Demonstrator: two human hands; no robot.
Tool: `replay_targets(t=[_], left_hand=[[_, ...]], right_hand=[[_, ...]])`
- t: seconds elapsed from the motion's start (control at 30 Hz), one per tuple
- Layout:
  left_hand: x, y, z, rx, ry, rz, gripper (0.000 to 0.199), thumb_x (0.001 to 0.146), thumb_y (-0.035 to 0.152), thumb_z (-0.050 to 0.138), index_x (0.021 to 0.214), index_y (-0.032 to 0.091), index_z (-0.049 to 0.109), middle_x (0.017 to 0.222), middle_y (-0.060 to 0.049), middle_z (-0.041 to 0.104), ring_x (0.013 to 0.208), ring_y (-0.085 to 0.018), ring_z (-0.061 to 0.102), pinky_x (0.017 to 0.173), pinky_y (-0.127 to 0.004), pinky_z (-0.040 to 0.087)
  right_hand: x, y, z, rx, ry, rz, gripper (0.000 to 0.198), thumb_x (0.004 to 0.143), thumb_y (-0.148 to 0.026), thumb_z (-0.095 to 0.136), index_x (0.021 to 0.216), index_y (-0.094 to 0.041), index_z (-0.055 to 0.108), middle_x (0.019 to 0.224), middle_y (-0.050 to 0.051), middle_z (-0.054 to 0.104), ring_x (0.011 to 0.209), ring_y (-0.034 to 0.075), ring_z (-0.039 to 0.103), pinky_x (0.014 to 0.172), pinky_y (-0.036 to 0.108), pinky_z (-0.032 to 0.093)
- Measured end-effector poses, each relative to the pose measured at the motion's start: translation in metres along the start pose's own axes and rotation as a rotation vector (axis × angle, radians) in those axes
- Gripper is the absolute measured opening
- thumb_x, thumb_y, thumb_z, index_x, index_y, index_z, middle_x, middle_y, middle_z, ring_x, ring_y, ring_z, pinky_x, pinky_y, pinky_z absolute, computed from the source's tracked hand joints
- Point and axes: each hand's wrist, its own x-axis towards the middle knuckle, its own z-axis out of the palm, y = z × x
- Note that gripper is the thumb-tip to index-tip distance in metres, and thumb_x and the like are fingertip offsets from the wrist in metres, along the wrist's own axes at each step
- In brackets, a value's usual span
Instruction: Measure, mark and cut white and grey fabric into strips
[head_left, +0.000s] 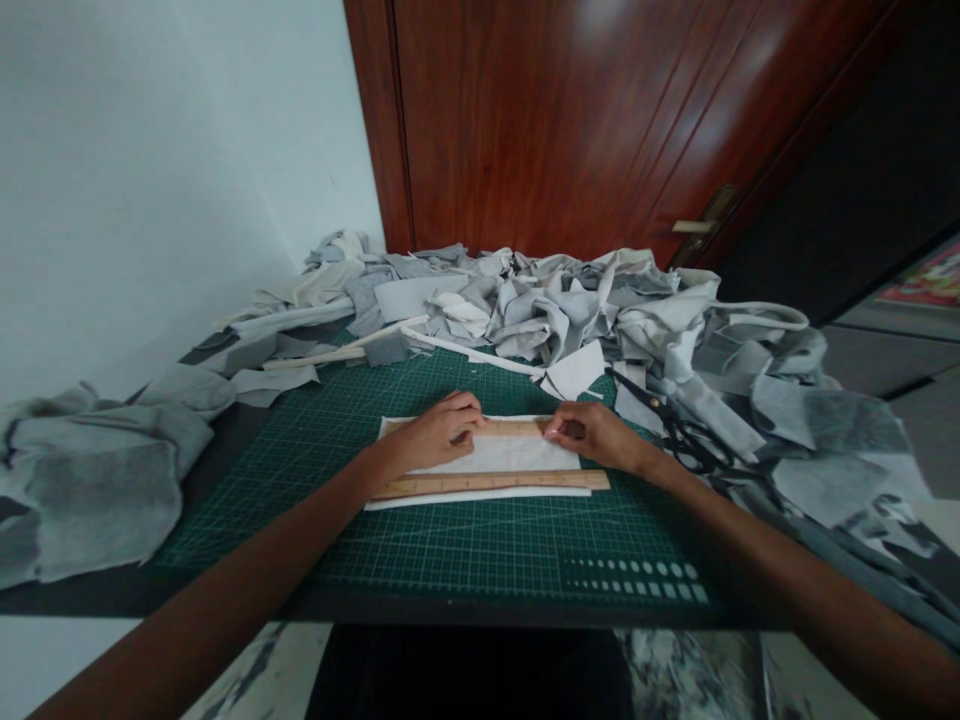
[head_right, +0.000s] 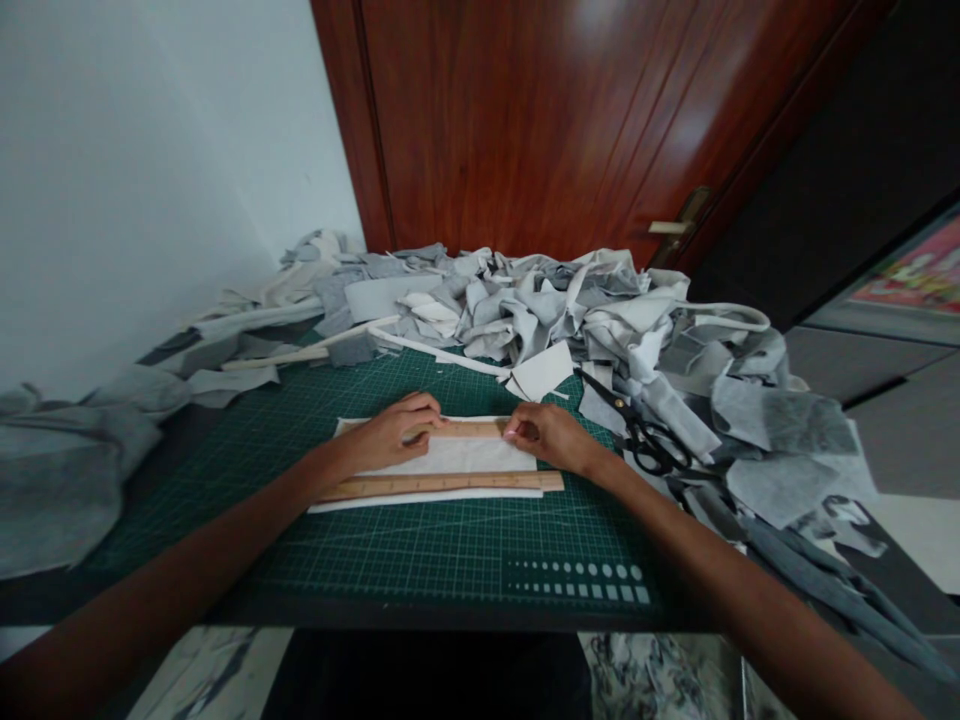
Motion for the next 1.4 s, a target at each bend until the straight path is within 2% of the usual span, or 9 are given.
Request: replay_targets(t=[0.2, 0.4, 0.57, 0.73, 0.83, 0.93, 1.17, 1.27, 1.4], left_hand=[[0.0, 0.003, -0.001, -0.011, 0.006, -0.003, 0.034, 0.091, 0.003, 0.045, 0.112, 0.016, 0.068, 0.113, -0.009, 0.062, 0.11, -0.022, 0.061, 0.101, -0.036, 0.05], [0.001, 0.001, -0.001, -0.021, 0.004, -0.019, 0.033, 0.096, 0.004, 0.041, 0.106, 0.018, 0.069, 0.11, -0.008, 0.063, 0.11, -0.022, 0.06, 0.103, -0.036, 0.048], [0.001, -0.004, 0.004, -0.036, 0.026, -0.021, 0.031, 0.092, 0.0, 0.044, 0.096, 0.017, 0.069, 0.105, -0.008, 0.062, 0.107, -0.021, 0.06, 0.101, -0.034, 0.048], [0.002, -0.008, 0.008, -0.047, 0.039, -0.016, 0.032, 0.09, -0.001, 0.045, 0.095, 0.017, 0.07, 0.105, -0.007, 0.062, 0.105, -0.021, 0.06, 0.1, -0.034, 0.048], [0.002, -0.009, 0.009, -0.044, 0.04, -0.018, 0.035, 0.089, -0.002, 0.045, 0.099, 0.017, 0.072, 0.107, -0.007, 0.063, 0.107, -0.02, 0.06, 0.103, -0.035, 0.048], [0.002, -0.01, 0.01, -0.035, 0.037, -0.028, 0.038, 0.087, -0.002, 0.046, 0.105, 0.018, 0.074, 0.11, -0.007, 0.065, 0.109, -0.02, 0.06, 0.104, -0.035, 0.048], [0.003, -0.015, 0.011, -0.035, 0.039, -0.024, 0.039, 0.089, -0.001, 0.048, 0.108, 0.016, 0.077, 0.11, -0.008, 0.066, 0.107, -0.019, 0.063, 0.1, -0.033, 0.05], [0.002, -0.015, 0.01, -0.029, 0.045, -0.013, 0.04, 0.089, -0.001, 0.049, 0.109, 0.017, 0.078, 0.112, -0.008, 0.066, 0.107, -0.019, 0.064, 0.099, -0.032, 0.051], [0.0, -0.015, 0.008, -0.008, 0.041, -0.005, 0.042, 0.09, -0.002, 0.05, 0.112, 0.019, 0.079, 0.113, -0.007, 0.068, 0.108, -0.019, 0.064, 0.102, -0.034, 0.05]], right_hand=[[0.015, -0.015, 0.017, 0.118, 0.036, -0.037, 0.022, 0.097, -0.036, 0.066, 0.092, -0.017, 0.075, 0.084, 0.005, 0.072, 0.071, 0.014, 0.063, 0.063, 0.024, 0.046], [0.053, -0.041, 0.052, 0.154, 0.034, -0.142, 0.004, 0.092, -0.017, 0.071, 0.091, -0.017, 0.075, 0.083, 0.002, 0.07, 0.065, 0.011, 0.058, 0.061, 0.022, 0.043], [0.065, -0.05, 0.064, 0.1, 0.041, -0.166, 0.008, 0.088, -0.009, 0.073, 0.089, -0.017, 0.074, 0.084, 0.001, 0.07, 0.066, 0.01, 0.058, 0.062, 0.021, 0.042], [0.063, -0.054, 0.061, 0.048, 0.016, -0.154, 0.011, 0.087, -0.007, 0.071, 0.091, -0.017, 0.074, 0.087, 0.002, 0.072, 0.068, 0.01, 0.061, 0.064, 0.021, 0.043], [0.056, -0.048, 0.052, 0.032, 0.0, -0.146, 0.007, 0.09, -0.013, 0.071, 0.092, -0.018, 0.074, 0.085, 0.002, 0.072, 0.066, 0.01, 0.06, 0.062, 0.021, 0.042], [0.04, -0.033, 0.037, 0.022, -0.008, -0.114, 0.006, 0.093, -0.02, 0.069, 0.091, -0.017, 0.075, 0.083, 0.003, 0.071, 0.065, 0.011, 0.06, 0.06, 0.022, 0.042], [-0.002, 0.004, -0.001, -0.02, 0.006, -0.015, 0.023, 0.096, -0.038, 0.068, 0.09, -0.018, 0.075, 0.079, 0.004, 0.07, 0.064, 0.013, 0.059, 0.059, 0.024, 0.04], [-0.003, 0.005, 0.0, 0.077, 0.005, 0.015, 0.031, 0.096, -0.046, 0.068, 0.09, -0.017, 0.075, 0.079, 0.005, 0.069, 0.068, 0.015, 0.06, 0.061, 0.025, 0.043], [0.015, -0.007, 0.018, 0.306, 0.048, 0.034, 0.04, 0.094, -0.057, 0.068, 0.088, -0.018, 0.072, 0.081, 0.004, 0.068, 0.071, 0.014, 0.059, 0.063, 0.025, 0.044]])
